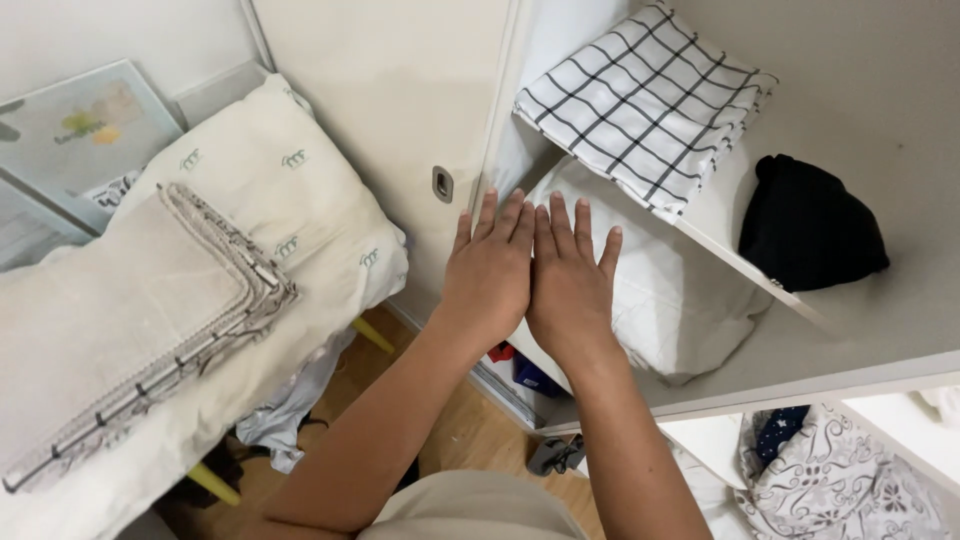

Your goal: The person folds a white towel with a black grid pattern and a white towel with a brown floral pattern. They place each folded towel into a white closet shelf next to a stack of pillows.

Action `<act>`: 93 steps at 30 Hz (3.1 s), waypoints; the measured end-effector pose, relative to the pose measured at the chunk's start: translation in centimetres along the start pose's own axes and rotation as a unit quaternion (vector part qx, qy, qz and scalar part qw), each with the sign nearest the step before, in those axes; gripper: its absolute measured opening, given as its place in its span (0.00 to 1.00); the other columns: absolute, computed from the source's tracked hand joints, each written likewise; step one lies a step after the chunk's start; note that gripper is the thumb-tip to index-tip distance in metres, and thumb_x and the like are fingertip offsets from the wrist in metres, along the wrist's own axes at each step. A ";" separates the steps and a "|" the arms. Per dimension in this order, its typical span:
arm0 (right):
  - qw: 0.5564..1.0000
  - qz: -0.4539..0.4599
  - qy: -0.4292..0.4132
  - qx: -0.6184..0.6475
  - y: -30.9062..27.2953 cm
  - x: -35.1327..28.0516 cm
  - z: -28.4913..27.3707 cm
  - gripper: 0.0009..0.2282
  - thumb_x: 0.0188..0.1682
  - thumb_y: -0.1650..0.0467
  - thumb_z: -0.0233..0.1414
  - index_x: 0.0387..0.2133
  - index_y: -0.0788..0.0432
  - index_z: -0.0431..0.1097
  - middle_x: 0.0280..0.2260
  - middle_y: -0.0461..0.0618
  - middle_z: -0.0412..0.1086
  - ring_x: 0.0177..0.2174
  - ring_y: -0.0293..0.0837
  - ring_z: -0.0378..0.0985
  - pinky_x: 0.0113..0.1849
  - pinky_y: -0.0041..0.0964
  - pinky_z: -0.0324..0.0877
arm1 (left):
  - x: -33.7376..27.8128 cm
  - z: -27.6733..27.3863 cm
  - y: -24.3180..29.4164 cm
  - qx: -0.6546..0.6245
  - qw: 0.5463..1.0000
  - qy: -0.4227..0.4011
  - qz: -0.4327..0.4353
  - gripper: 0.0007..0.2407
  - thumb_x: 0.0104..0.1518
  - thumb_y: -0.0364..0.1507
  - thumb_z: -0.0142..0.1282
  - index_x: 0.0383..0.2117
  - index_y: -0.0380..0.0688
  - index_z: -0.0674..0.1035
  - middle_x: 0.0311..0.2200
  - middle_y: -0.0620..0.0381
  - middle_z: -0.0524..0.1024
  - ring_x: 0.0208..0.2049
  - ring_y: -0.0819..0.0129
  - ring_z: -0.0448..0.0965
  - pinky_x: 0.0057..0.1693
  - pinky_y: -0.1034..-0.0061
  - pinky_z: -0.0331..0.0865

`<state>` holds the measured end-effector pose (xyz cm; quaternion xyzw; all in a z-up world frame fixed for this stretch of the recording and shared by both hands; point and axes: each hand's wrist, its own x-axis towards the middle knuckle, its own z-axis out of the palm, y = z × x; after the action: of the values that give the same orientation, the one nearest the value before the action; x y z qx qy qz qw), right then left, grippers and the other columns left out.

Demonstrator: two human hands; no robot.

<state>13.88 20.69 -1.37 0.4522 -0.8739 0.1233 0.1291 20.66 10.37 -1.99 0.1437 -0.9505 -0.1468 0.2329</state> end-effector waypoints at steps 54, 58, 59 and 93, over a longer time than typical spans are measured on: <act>0.946 -0.302 -0.073 0.097 -40.9 -2.4 23.4 0.31 0.52 0.69 0.45 0.71 0.57 0.44 0.72 0.53 0.38 0.70 0.56 0.32 0.62 0.71 0.30 | -31.4 -8.1 -33.3 0.107 0.933 0.050 -0.340 0.27 0.61 0.28 0.44 0.69 0.42 0.58 0.73 0.51 0.47 0.74 0.46 0.38 0.71 0.44 0.36; 0.938 -0.319 -0.099 0.097 -42.6 -2.2 25.1 0.32 0.51 0.69 0.45 0.71 0.58 0.43 0.72 0.55 0.37 0.70 0.58 0.31 0.62 0.71 0.30 | -33.1 -5.9 -36.2 0.128 0.927 0.097 -0.338 0.26 0.62 0.28 0.44 0.70 0.42 0.59 0.73 0.52 0.48 0.74 0.47 0.39 0.72 0.44 0.37; 0.934 -0.323 -0.100 0.116 -43.1 -2.1 25.6 0.33 0.51 0.69 0.45 0.71 0.58 0.43 0.72 0.55 0.38 0.70 0.58 0.32 0.62 0.70 0.30 | -33.3 -6.0 -36.7 0.128 0.925 0.098 -0.343 0.26 0.62 0.28 0.44 0.69 0.42 0.59 0.73 0.52 0.48 0.74 0.47 0.40 0.71 0.44 0.37; 0.863 -0.431 -0.253 0.077 -46.1 3.8 30.5 0.45 0.49 0.41 0.41 0.72 0.54 0.35 0.72 0.60 0.24 0.69 0.66 0.20 0.57 0.84 0.23 | -33.3 -8.6 -44.0 0.081 0.781 0.241 -0.570 0.42 0.46 0.31 0.66 0.70 0.45 0.56 0.63 0.40 0.56 0.58 0.39 0.59 0.60 0.45 0.58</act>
<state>46.15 -18.13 -24.12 0.8078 -0.5823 0.0034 -0.0912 62.15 -20.35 -23.32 0.7081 -0.6166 -0.1362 0.3159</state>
